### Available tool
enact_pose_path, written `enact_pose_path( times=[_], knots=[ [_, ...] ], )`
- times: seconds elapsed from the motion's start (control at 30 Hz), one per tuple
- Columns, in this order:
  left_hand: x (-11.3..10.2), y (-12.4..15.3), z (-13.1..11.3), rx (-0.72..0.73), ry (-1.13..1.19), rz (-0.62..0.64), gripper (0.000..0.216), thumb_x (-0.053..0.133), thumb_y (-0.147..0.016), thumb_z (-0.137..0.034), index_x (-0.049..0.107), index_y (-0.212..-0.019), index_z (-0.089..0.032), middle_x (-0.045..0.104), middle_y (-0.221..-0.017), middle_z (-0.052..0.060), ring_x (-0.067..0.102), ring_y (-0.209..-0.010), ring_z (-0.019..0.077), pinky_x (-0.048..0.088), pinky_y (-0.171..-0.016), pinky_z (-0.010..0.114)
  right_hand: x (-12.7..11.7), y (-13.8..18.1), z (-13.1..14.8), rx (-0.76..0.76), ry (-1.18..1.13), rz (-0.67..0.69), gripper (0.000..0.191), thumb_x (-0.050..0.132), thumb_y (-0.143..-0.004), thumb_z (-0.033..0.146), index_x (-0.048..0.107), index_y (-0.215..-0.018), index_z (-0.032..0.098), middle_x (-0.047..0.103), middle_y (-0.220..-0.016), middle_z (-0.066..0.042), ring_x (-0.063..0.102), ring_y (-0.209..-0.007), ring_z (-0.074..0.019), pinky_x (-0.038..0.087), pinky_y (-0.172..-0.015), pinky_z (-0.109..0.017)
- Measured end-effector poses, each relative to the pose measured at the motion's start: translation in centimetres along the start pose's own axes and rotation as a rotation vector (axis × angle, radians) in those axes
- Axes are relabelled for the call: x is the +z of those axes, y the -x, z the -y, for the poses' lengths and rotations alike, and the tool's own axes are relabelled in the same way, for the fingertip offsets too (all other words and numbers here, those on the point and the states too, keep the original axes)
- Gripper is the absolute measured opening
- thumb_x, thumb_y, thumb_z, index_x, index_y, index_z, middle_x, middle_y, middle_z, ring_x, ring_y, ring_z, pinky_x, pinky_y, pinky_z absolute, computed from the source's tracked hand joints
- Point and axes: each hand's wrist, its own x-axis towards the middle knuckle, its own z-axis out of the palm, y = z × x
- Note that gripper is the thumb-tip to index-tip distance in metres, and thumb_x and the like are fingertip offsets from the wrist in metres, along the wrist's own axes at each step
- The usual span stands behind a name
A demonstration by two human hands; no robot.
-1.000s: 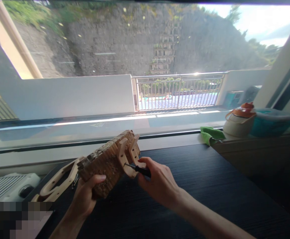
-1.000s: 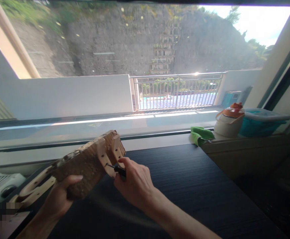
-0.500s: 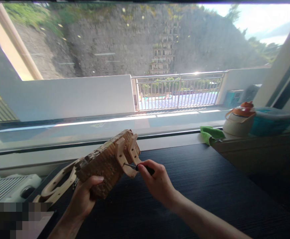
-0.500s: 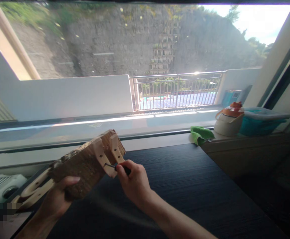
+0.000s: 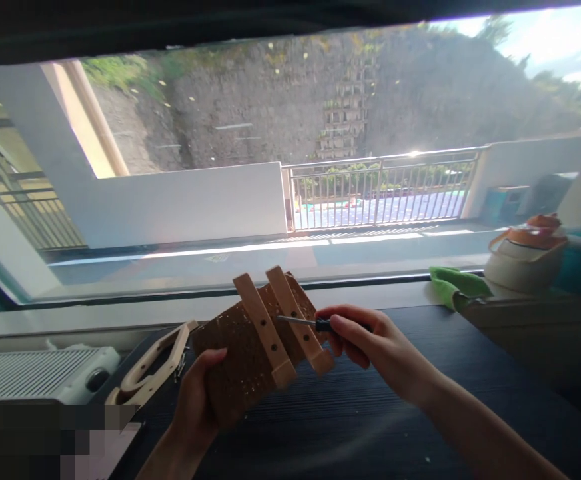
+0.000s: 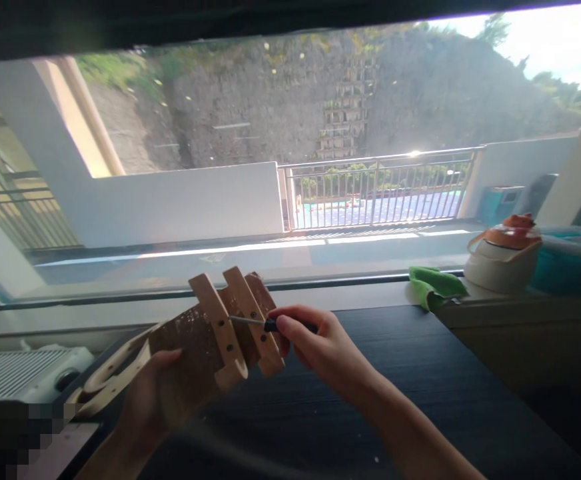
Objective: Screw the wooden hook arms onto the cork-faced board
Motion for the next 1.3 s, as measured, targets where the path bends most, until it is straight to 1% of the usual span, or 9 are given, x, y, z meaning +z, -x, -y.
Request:
enact_pose_path(
  times=[0.2,0.37,0.57,0.67,0.77,0.83,0.9,1.1,1.3],
  knots=[
    [-0.5,-0.2,-0.2,-0.03,-0.024,0.031,0.031,0.059,-0.069,-0.023,0.062,-0.097,-0.014,0.074,-0.081,0.011,0.07,-0.068,0.0292,0.056,-0.06,0.043,-0.3,-0.1,0.0,-0.031,0.045,0.037,0.034,0.059,-0.079,0.041,0.065,-0.101,0.016,0.056,-0.064,0.0,0.036,-0.047,-0.0049,0.024,-0.042,-0.02],
    [-0.2,-0.1,0.5,-0.268,-0.376,0.141,0.04,0.059,-0.072,-0.035,0.059,-0.103,-0.01,0.073,-0.083,0.013,0.07,-0.081,0.031,0.055,-0.073,0.044,-1.2,0.0,0.7,-0.088,0.188,0.032,0.029,0.067,-0.074,0.039,0.062,-0.089,0.015,0.055,-0.066,0.001,0.039,-0.051,-0.0059,0.031,-0.045,-0.02],
    [-0.4,-1.1,0.7,0.135,-1.094,0.041,0.06,0.061,-0.069,-0.051,0.051,-0.117,-0.017,0.067,-0.108,0.012,0.061,-0.105,0.0318,0.045,-0.094,0.046,-1.0,0.7,0.8,-0.167,0.409,-0.045,0.025,0.061,-0.079,0.04,0.052,-0.085,0.017,0.05,-0.065,0.003,0.043,-0.057,-0.0079,0.036,-0.05,-0.021],
    [-1.1,-1.2,0.2,0.508,-1.463,-0.024,0.058,0.061,-0.068,-0.048,0.055,-0.116,-0.016,0.057,-0.124,0.014,0.048,-0.122,0.0345,0.031,-0.106,0.05,-0.4,1.1,0.3,-0.213,0.65,-0.046,0.019,0.053,-0.084,0.035,0.047,-0.094,0.02,0.044,-0.059,0.007,0.036,-0.049,-0.0072,0.029,-0.046,-0.02],
    [-1.2,-0.1,-0.1,0.78,-1.649,0.26,0.049,0.056,-0.073,-0.034,0.056,-0.12,-0.022,0.048,-0.137,0.008,0.037,-0.132,0.0294,0.026,-0.111,0.048,0.4,1.2,-0.1,-0.302,0.809,-0.001,0.013,0.048,-0.086,0.028,0.043,-0.096,0.02,0.045,-0.059,0.007,0.034,-0.049,-0.0074,0.027,-0.049,-0.022],
    [-0.9,1.0,0.0,0.704,-1.639,0.596,0.05,0.056,-0.073,-0.025,0.054,-0.123,-0.029,0.044,-0.142,0.002,0.03,-0.136,0.0262,0.026,-0.111,0.046,0.8,1.2,-0.2,-0.344,0.845,0.02,0.009,0.044,-0.088,0.028,0.043,-0.093,0.02,0.046,-0.061,0.006,0.035,-0.051,-0.0077,0.027,-0.051,-0.023],
    [-0.4,2.0,0.4,0.643,-1.642,0.716,0.057,0.061,-0.067,-0.02,0.053,-0.122,-0.03,0.04,-0.145,0.003,0.031,-0.135,0.0273,0.027,-0.111,0.046,1.1,1.4,-0.3,-0.368,0.85,0.031,0.01,0.041,-0.091,0.03,0.043,-0.09,0.02,0.045,-0.061,0.006,0.034,-0.051,-0.0079,0.026,-0.052,-0.023],
    [1.4,3.4,2.0,0.703,-1.698,0.665,0.045,0.07,-0.058,-0.025,0.062,-0.102,-0.027,0.062,-0.113,0.005,0.055,-0.106,0.0259,0.043,-0.094,0.041,2.0,1.8,-0.4,-0.443,0.859,0.032,0.009,0.041,-0.09,0.027,0.044,-0.086,0.019,0.042,-0.059,0.006,0.032,-0.047,-0.0074,0.025,-0.05,-0.023],
    [1.8,4.1,2.1,0.718,-1.742,0.675,0.028,0.063,-0.07,-0.027,0.06,-0.097,-0.028,0.065,-0.099,0.001,0.057,-0.095,0.0212,0.042,-0.088,0.036,2.9,1.8,-0.7,-0.398,0.92,0.03,0.004,0.046,-0.084,0.021,0.046,-0.08,0.02,0.043,-0.054,0.007,0.036,-0.047,-0.0081,0.028,-0.051,-0.021]
  ],
)
